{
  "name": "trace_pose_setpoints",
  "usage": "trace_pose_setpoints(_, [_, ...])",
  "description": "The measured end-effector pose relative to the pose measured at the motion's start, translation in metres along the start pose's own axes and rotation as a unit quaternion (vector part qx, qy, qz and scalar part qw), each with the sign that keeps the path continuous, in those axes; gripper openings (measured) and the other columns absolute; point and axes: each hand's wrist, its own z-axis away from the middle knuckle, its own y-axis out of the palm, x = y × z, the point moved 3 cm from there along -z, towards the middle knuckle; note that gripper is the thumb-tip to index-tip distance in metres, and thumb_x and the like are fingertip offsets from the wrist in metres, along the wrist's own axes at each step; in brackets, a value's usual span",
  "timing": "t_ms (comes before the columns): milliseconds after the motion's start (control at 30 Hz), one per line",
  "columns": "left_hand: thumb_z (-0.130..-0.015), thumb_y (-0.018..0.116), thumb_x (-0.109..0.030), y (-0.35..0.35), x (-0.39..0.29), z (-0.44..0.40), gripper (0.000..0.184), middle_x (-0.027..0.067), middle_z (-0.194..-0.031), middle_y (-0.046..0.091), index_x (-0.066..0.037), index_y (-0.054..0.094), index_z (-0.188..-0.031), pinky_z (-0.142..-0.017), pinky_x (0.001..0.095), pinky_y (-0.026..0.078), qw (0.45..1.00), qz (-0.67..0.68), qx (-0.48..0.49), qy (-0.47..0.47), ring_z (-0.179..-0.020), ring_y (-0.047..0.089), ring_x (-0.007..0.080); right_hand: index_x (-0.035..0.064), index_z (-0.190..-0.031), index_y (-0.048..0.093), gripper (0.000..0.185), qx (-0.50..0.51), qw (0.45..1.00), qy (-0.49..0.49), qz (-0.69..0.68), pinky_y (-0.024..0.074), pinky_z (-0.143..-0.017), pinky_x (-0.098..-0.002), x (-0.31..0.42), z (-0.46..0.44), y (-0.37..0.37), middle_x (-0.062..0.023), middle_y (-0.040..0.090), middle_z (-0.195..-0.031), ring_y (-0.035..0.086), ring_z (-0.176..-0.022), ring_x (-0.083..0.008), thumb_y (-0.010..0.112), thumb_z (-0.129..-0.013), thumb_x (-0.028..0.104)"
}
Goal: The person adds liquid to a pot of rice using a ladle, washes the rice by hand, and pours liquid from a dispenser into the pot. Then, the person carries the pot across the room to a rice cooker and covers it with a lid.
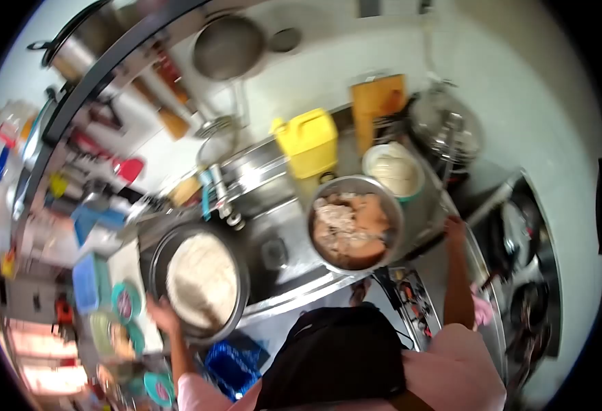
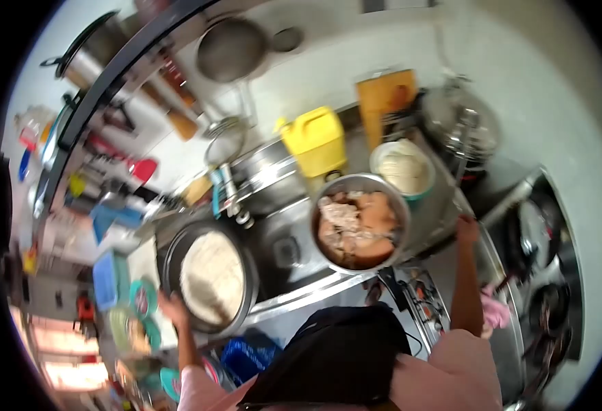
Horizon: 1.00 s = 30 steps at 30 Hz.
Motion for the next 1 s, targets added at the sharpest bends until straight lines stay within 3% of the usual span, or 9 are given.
trace_pose_setpoints(200, [-0.09, 0.06, -0.008, -0.039, -0.217, 0.034, 0.046, 0.0179, -0.122, 0.061, -0.002, 0.052, -0.134, -0.1, 0.0439, 0.038, 0.984, 0.133, 0.048, 0.11, -0.114, 0.053, 0.0358, 0.0001, -0.113, 0.063, 0.039, 0.026, 0.983, 0.057, 0.175, 0.0489, -0.063, -0.0424, 0.047, -0.021, 0.046, -0.0144, 0.065, -0.084, 0.061, -0.068, -0.0264, 0.067, -0.086, 0.028])
trace_pose_setpoints(367, [-0.095, 0.056, -0.016, -0.053, -0.379, 0.082, 0.043, 0.0162, -0.118, 0.061, -0.002, 0.051, -0.135, -0.102, 0.0401, 0.036, 0.928, 0.319, 0.128, 0.144, -0.111, 0.052, 0.0296, 0.0081, -0.105, 0.064, 0.043, 0.022, 0.922, -0.22, 0.317, 0.0495, -0.079, -0.0496, -0.05, -0.066, 0.076, -0.0154, 0.069, -0.098, 0.065, -0.092, -0.0369, 0.07, -0.081, 0.043])
trace_pose_setpoints(400, [-0.096, 0.055, -0.016, -0.056, -0.412, 0.091, 0.041, 0.016, -0.116, 0.061, -0.001, 0.052, -0.135, -0.1, 0.0382, 0.038, 0.906, 0.37, 0.152, 0.135, -0.11, 0.052, 0.0279, 0.0076, -0.102, 0.066, 0.038, -0.034, 0.937, -0.041, 0.346, 0.0501, -0.08, -0.0483, -0.022, -0.057, 0.077, -0.0156, 0.07, -0.098, 0.066, -0.093, -0.0358, 0.073, -0.08, 0.038])
trace_pose_setpoints(600, [-0.094, 0.058, -0.013, -0.074, -0.565, 0.148, 0.029, 0.0136, -0.108, 0.066, -0.004, 0.062, -0.121, -0.093, 0.0378, 0.045, 0.779, 0.493, 0.295, 0.251, -0.102, 0.06, 0.0301, 0.003, -0.104, 0.056, 0.036, 0.052, 0.974, -0.019, 0.22, 0.0522, -0.075, -0.043, 0.018, -0.056, 0.078, -0.0145, 0.067, -0.083, 0.066, -0.077, -0.0321, 0.073, -0.076, 0.019])
trace_pose_setpoints(700, [-0.094, 0.059, -0.011, -0.084, -0.613, 0.181, 0.028, 0.0116, -0.107, 0.067, -0.007, 0.062, -0.122, -0.093, 0.0371, 0.047, 0.693, 0.501, 0.397, 0.333, -0.102, 0.061, 0.0298, 0.0009, -0.1, 0.055, 0.032, 0.012, 0.979, 0.197, -0.058, 0.0522, -0.074, -0.0423, 0.024, -0.054, 0.071, -0.0156, 0.062, -0.078, 0.062, -0.07, -0.0324, 0.069, -0.078, 0.019])
trace_pose_setpoints(733, [-0.093, 0.06, -0.01, -0.083, -0.623, 0.192, 0.028, 0.0126, -0.105, 0.067, -0.005, 0.063, -0.121, -0.091, 0.0372, 0.048, 0.674, 0.495, 0.402, 0.373, -0.102, 0.062, 0.0306, -0.0019, -0.095, 0.056, 0.03, 0.013, 0.963, 0.197, -0.185, 0.0488, -0.065, -0.0421, 0.032, -0.051, 0.062, -0.0143, 0.058, -0.075, 0.057, -0.062, -0.0285, 0.066, -0.082, 0.023])
trace_pose_setpoints(833, [-0.096, 0.059, -0.012, -0.078, -0.641, 0.228, 0.026, 0.0118, -0.107, 0.066, -0.003, 0.062, -0.121, -0.087, 0.0314, 0.049, 0.613, 0.528, 0.508, 0.295, -0.101, 0.062, 0.0221, -0.0024, -0.088, 0.057, 0.03, -0.184, 0.979, -0.025, 0.088, 0.0419, -0.056, -0.0411, 0.075, -0.051, 0.032, -0.0116, 0.058, -0.076, 0.053, -0.057, -0.0232, 0.063, -0.086, 0.027])
trace_pose_setpoints(867, [-0.097, 0.059, -0.013, -0.075, -0.646, 0.238, 0.027, 0.0119, -0.107, 0.066, -0.003, 0.062, -0.121, -0.086, 0.0308, 0.049, 0.608, 0.53, 0.511, 0.297, -0.1, 0.062, 0.0217, -0.0021, -0.094, 0.062, 0.039, -0.155, 0.985, 0.029, 0.064, 0.0464, -0.07, -0.0468, 0.088, -0.046, 0.019, -0.0164, 0.061, -0.078, 0.057, -0.071, -0.0339, 0.064, -0.085, 0.036])
trace_pose_setpoints(1000, [-0.099, 0.057, -0.021, -0.053, -0.678, 0.273, 0.03, 0.0125, -0.109, 0.066, -0.004, 0.061, -0.124, -0.084, 0.0299, 0.049, 0.601, 0.518, 0.521, 0.314, -0.1, 0.062, 0.0207, -0.0006, -0.083, 0.059, 0.038, -0.118, 0.988, -0.006, -0.099, 0.0438, -0.055, -0.0404, 0.11, -0.026, 0.005, -0.0081, 0.055, -0.065, 0.055, -0.058, -0.0228, 0.069, -0.084, 0.036])
